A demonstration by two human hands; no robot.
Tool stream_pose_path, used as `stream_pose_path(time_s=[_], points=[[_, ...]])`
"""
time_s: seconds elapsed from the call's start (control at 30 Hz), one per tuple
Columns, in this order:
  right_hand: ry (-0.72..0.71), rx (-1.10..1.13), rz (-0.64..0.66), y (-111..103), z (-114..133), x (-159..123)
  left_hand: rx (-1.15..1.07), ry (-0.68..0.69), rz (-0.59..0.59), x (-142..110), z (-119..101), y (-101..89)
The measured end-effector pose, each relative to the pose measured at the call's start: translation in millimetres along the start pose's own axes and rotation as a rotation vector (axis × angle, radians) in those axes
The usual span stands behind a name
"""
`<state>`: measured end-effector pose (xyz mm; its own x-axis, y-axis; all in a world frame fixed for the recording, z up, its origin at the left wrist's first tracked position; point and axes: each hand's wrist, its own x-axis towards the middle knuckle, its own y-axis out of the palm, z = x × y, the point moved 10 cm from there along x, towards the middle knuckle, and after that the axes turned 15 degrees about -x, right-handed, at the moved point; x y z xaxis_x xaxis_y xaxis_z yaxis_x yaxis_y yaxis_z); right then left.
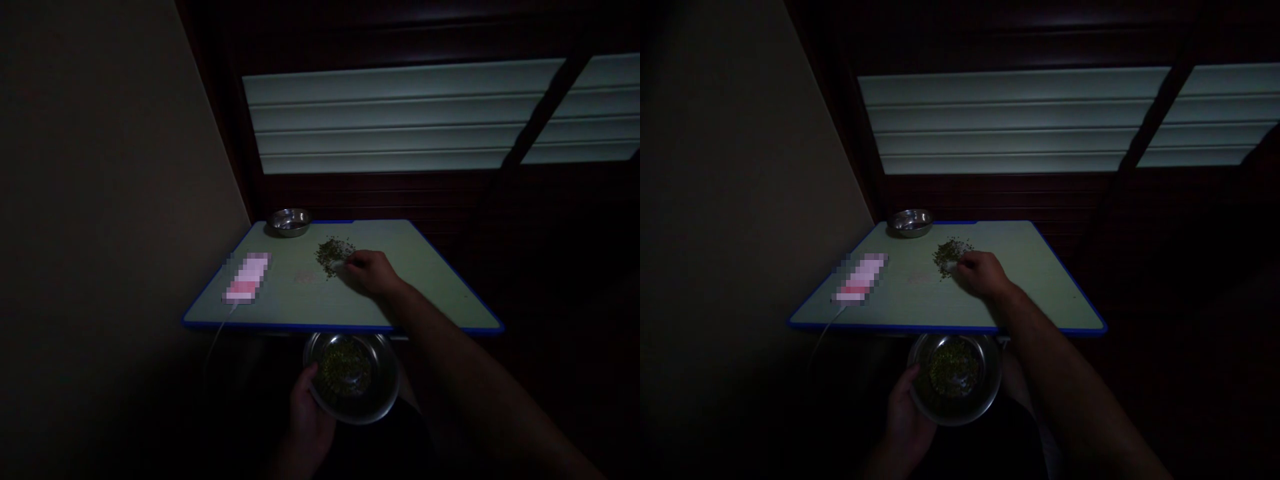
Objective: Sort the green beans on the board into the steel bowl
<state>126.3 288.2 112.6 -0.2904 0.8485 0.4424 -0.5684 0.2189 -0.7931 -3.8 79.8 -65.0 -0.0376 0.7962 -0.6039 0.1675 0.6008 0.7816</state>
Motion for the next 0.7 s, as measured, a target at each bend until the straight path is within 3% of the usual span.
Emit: stream_pose_path(time_s=[0.27, 0.7], points=[[-0.155, -0.152, 0.001, 7.8, 22.7, 2.6, -0.003, -0.005, 0.01, 2.3, 1.5, -1.1], [-0.195, -0.147, 0.024, 8.3, 23.1, -0.7, -0.031, -0.017, 0.018, 1.6, 2.7, -0.1]])
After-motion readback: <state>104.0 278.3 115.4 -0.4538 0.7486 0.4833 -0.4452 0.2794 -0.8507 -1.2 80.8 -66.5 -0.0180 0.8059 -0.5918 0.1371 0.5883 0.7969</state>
